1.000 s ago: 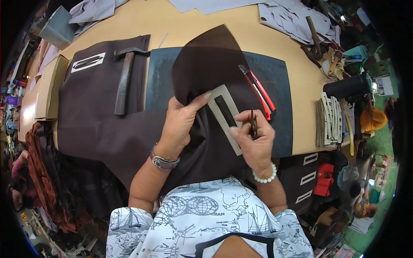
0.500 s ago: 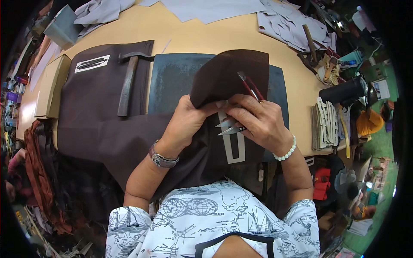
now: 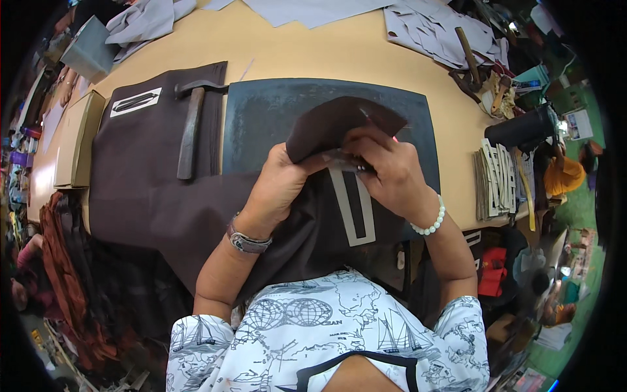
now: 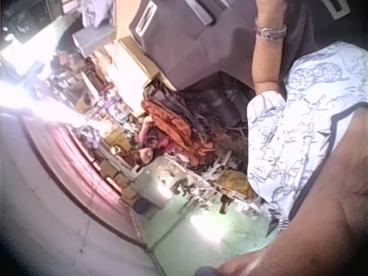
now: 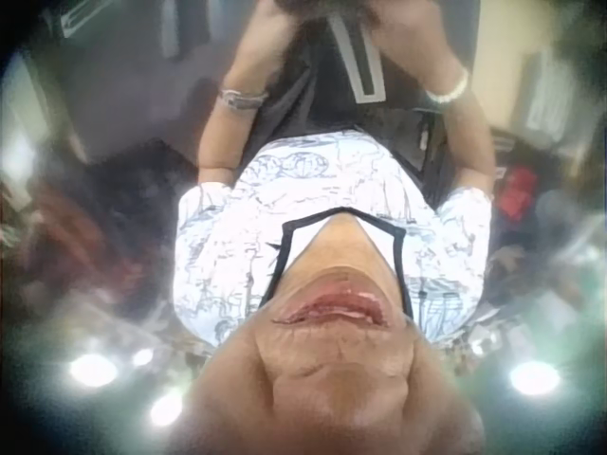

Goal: The person prepares leather panels for assembly by using a utility knife to cut through a leather sheet using a template, then uses shears to trim the interior corners of the cutout and folds the edges by hand.

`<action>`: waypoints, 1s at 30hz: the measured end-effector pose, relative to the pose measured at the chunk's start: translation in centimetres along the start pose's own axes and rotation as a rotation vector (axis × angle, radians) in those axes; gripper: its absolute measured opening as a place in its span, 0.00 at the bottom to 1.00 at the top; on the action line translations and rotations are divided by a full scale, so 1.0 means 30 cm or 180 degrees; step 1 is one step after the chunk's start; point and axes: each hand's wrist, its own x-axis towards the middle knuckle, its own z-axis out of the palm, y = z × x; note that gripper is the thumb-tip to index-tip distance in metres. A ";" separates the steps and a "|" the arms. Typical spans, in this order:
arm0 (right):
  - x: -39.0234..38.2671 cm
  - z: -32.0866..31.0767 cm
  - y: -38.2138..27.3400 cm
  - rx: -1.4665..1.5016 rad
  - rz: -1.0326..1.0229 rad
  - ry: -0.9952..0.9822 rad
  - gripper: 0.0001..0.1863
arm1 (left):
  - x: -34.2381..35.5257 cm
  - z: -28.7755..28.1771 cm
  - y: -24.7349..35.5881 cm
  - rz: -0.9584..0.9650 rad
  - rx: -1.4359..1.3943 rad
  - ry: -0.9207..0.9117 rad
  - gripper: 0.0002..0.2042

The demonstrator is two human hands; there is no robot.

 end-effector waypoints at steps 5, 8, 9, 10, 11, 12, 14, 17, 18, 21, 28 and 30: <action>0.035 0.007 0.005 0.2161 0.2033 -0.0157 0.05 | 0.011 -0.017 0.006 -0.0632 -0.0490 -0.0060 0.09; 0.042 0.029 0.030 0.2352 0.2002 -0.0145 0.05 | 0.011 -0.010 0.009 -0.0664 -0.0508 -0.0075 0.10; 0.044 0.039 0.033 0.2177 0.1839 -0.0099 0.05 | 0.012 -0.003 0.007 -0.0549 -0.0396 -0.0042 0.10; 0.041 0.053 0.036 0.2073 0.1797 -0.0068 0.06 | 0.015 0.004 -0.002 -0.0559 -0.0401 -0.0050 0.10; 0.042 0.059 0.040 0.2065 0.1811 -0.0066 0.06 | 0.021 0.010 -0.017 -0.0353 -0.0180 0.0017 0.10; 0.043 0.062 0.045 0.2044 0.1877 0.0160 0.07 | 0.027 0.013 -0.028 -0.0147 0.0040 0.0082 0.09; 0.055 0.043 0.041 0.2002 0.2352 0.0504 0.13 | 0.047 0.005 -0.028 0.0020 0.0010 0.0097 0.09; 0.019 -0.011 0.025 0.1782 0.2455 0.0980 0.15 | 0.070 -0.015 -0.002 0.0263 -0.0021 0.0181 0.08; -0.017 -0.001 0.032 0.1883 0.2426 0.1037 0.17 | 0.077 -0.030 0.012 0.0350 -0.0130 0.0273 0.08; -0.109 -0.007 -0.019 0.2784 0.2990 -0.0177 0.16 | 0.080 -0.037 0.057 0.0589 -0.0308 0.0501 0.08; -0.236 -0.205 0.113 0.0840 0.2651 0.0212 0.11 | 0.029 -0.148 0.176 0.1162 0.1730 0.0690 0.11; -0.297 -0.299 0.180 -0.0289 0.2362 0.0721 0.09 | -0.031 -0.123 0.145 0.0750 0.2551 0.0035 0.14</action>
